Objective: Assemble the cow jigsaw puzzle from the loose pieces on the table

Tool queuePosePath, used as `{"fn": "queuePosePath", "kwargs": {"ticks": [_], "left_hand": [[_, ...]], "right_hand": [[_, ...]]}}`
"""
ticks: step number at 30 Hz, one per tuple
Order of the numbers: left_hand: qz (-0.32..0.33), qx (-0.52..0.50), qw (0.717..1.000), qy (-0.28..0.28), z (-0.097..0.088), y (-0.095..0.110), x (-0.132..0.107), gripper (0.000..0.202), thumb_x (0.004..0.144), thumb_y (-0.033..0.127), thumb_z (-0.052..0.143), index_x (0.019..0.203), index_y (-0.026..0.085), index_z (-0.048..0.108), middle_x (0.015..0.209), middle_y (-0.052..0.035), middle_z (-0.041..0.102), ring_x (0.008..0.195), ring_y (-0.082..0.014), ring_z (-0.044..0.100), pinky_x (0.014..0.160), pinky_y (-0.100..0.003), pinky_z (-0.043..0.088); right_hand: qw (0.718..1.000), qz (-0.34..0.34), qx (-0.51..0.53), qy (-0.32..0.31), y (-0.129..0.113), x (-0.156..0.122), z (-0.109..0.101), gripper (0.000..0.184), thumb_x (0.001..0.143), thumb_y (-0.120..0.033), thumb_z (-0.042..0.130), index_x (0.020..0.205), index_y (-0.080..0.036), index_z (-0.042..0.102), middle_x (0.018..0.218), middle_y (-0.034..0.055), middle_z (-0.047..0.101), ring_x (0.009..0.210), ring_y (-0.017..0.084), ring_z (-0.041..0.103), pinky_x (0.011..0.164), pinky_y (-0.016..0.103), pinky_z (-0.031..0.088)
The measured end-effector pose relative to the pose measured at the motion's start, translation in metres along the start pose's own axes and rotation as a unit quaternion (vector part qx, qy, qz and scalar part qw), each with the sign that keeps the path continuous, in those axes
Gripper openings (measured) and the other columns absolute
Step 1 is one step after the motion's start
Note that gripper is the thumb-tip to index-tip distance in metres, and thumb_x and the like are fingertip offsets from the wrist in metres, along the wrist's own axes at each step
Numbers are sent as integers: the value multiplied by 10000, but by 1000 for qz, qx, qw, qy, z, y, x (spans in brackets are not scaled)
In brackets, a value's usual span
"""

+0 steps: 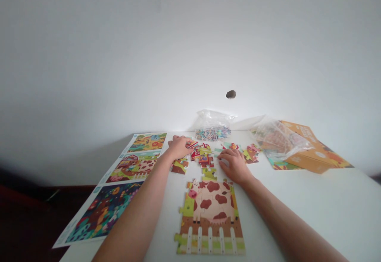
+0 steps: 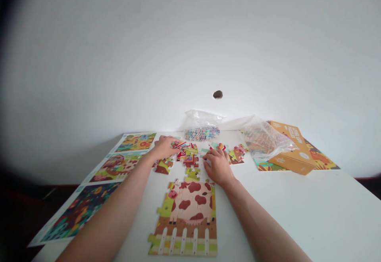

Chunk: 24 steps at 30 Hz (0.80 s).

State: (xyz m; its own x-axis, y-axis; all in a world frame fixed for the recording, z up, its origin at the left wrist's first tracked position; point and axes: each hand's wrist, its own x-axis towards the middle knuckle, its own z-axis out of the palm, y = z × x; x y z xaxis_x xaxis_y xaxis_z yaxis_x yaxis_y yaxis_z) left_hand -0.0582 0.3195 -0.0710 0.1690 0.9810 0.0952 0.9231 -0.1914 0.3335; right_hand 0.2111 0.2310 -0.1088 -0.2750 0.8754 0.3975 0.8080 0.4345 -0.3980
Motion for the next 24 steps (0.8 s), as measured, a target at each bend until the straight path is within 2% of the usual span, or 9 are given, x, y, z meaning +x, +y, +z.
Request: {"fn": "queuePosePath", "kwargs": {"ticks": [2,4,6,8,11,17,21,24], "left_hand": [[5,-5,1000,5,-1,-4,0,348,769,382,697,1114,355,733,1151,-3,725,1216,-326,524,989,-427,426],[4,9,999,40,1,-11,1,370,832,264,597,1173,354,705,1237,19,695,1219,-295,515,1011,-406,411],[1,37,997,69,6,-19,2,510,807,152,561,1268,351,651,1354,21,630,1233,-302,485,1035,-422,386],[0,58,997,46,13,-25,2,628,770,124,576,1345,376,588,1363,3,622,1279,-343,430,1031,-469,375],[-2,65,997,39,21,-28,0,565,795,148,560,1304,385,619,1335,-19,631,1233,-353,451,996,-493,381],[-48,74,994,64,20,-31,2,343,854,288,547,1155,334,704,1305,-72,598,1190,-373,439,961,-513,383],[-66,65,993,75,22,-35,3,340,867,299,539,1175,314,684,1362,-63,576,1222,-352,440,998,-482,368],[-71,51,993,79,24,-36,4,344,866,297,545,1184,301,675,1311,-63,623,1211,-341,460,1002,-466,372]], "right_hand": [[1000,1,0,-2,0,0,0,189,903,-266,597,1030,-263,736,1124,74,677,1069,267,553,969,473,380],[1000,4,1,-4,-1,0,-1,190,904,-269,598,1032,-263,738,1123,73,677,1065,265,553,973,473,378],[1000,6,2,-5,-1,0,-1,191,903,-266,597,1033,-264,736,1125,69,676,1070,265,551,979,475,376],[1000,6,3,-4,-1,0,-1,188,899,-262,599,1031,-267,734,1127,62,677,1074,268,549,982,479,374],[1000,5,4,-2,-1,0,-1,187,900,-262,596,1030,-266,730,1128,60,678,1074,271,548,982,481,375],[1000,2,2,-4,-1,0,-1,185,907,-271,591,1025,-259,732,1122,71,677,1059,267,551,975,479,384],[1000,3,1,-4,-1,0,-1,187,910,-278,590,1029,-261,733,1122,74,675,1065,267,553,980,479,382],[1000,4,2,-5,0,0,-1,185,906,-272,593,1030,-268,730,1126,67,676,1078,269,551,986,482,378]]}}
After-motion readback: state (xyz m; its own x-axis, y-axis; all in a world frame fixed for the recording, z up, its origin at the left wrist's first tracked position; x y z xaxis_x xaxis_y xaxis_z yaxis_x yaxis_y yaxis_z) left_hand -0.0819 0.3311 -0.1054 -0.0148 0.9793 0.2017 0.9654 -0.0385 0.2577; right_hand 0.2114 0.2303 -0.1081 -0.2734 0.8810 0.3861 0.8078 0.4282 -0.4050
